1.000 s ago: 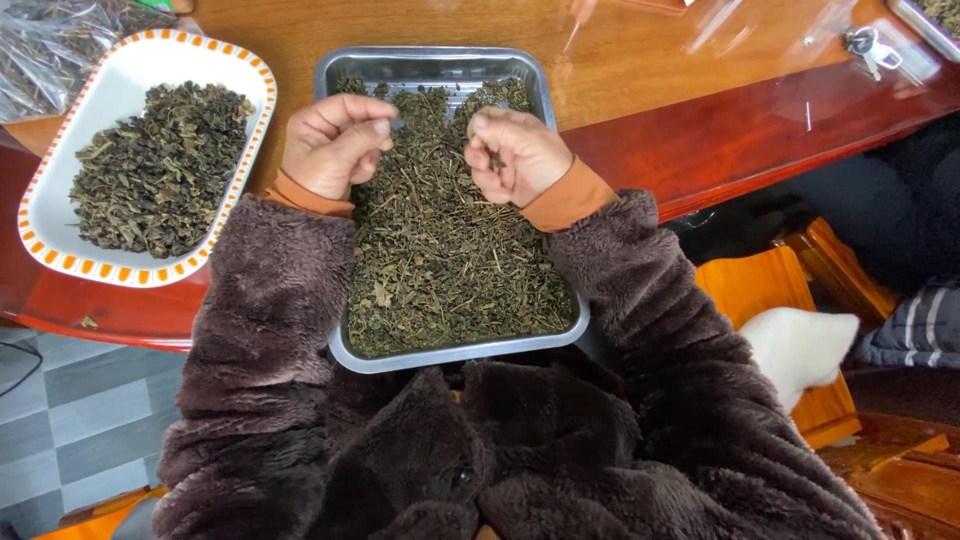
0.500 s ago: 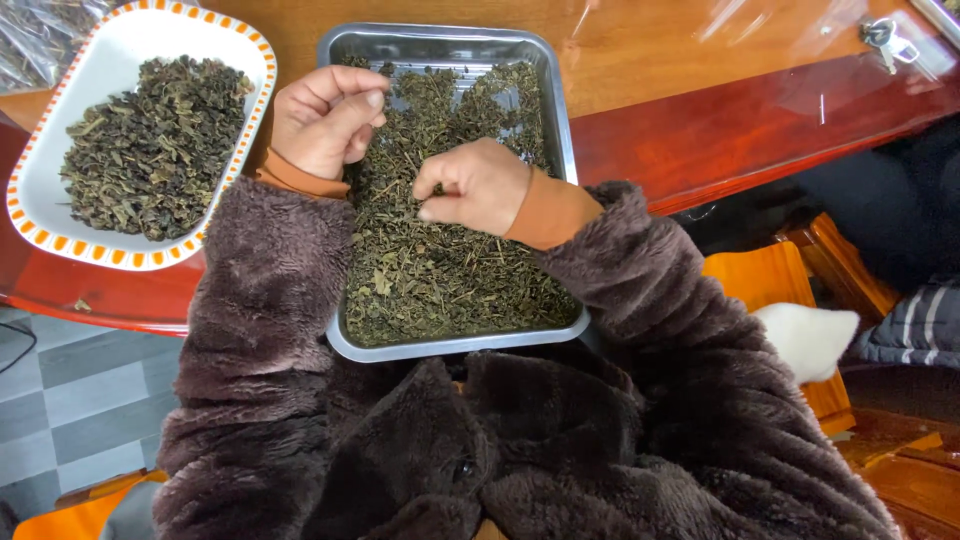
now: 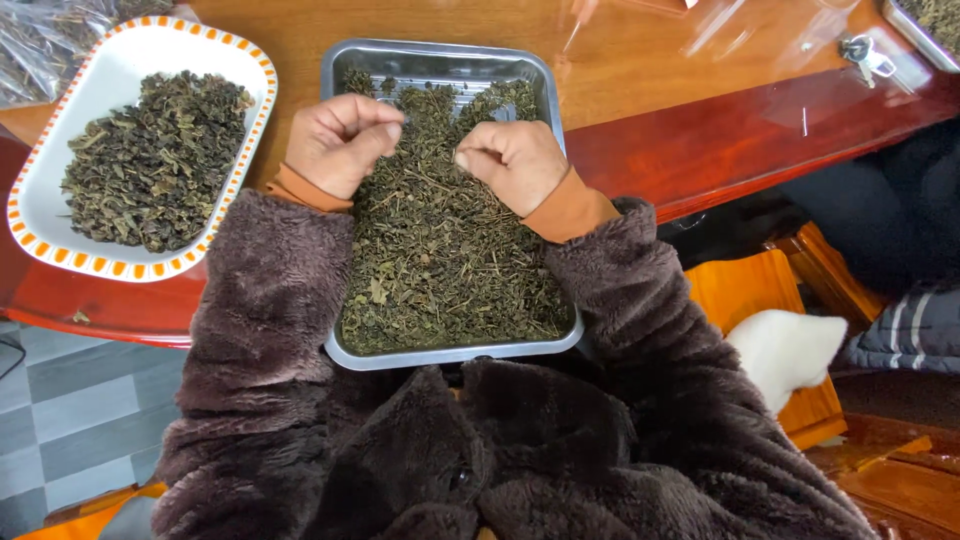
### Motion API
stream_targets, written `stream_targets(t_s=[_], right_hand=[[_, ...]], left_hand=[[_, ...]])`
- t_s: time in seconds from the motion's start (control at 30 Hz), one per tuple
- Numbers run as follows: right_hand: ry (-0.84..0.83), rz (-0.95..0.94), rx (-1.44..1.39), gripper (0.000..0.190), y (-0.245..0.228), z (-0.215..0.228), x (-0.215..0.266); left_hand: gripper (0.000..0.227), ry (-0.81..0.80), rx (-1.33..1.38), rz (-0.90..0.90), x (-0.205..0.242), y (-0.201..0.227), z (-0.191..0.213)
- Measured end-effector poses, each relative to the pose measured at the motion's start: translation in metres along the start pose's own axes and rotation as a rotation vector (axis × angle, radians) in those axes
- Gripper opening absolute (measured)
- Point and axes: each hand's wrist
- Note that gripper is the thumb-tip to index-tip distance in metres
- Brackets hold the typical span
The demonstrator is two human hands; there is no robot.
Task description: Sorting dried tea leaves by manually picking out stems and impurities from a tray
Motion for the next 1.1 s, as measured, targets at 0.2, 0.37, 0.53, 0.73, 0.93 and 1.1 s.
stream_targets(t_s=[0.2,0.37,0.53,0.73,0.93,1.1], right_hand=[[-0.115,0.058,-0.068,0.014,-0.026,0.014,0.002],[-0.149,0.188,0.055,0.013,-0.010,0.005,0.012],[-0.229,-0.016,0.057,0.012,-0.017,0.014,0.025],[-0.370,0.048,0.369,0.019,0.000,-0.015,0.032],[-0.194,-0.001,-0.025,0.011,-0.009,0.002,0.029],[-0.166,-0.175,-0.847,0.020,0.007,0.001,0.034]], left_hand=[[0.008,-0.069,-0.114,-0.009,-0.002,-0.005,0.000],[0.009,-0.041,-0.156,0.018,0.000,-0.009,0.001],[0.007,-0.052,-0.189,0.053,0.001,-0.007,-0.001],[0.006,-0.046,-0.186,0.031,0.000,-0.011,0.002],[0.006,-0.081,-0.200,0.033,0.001,-0.013,0.003],[0.006,-0.084,-0.191,0.015,0.002,-0.014,0.003]])
Point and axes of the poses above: each hand's wrist, its own x-axis away from the middle knuckle, its own z-axis out of the back of the hand, y = z × x, and after that the axes turned 13 degrees about x, right-handed
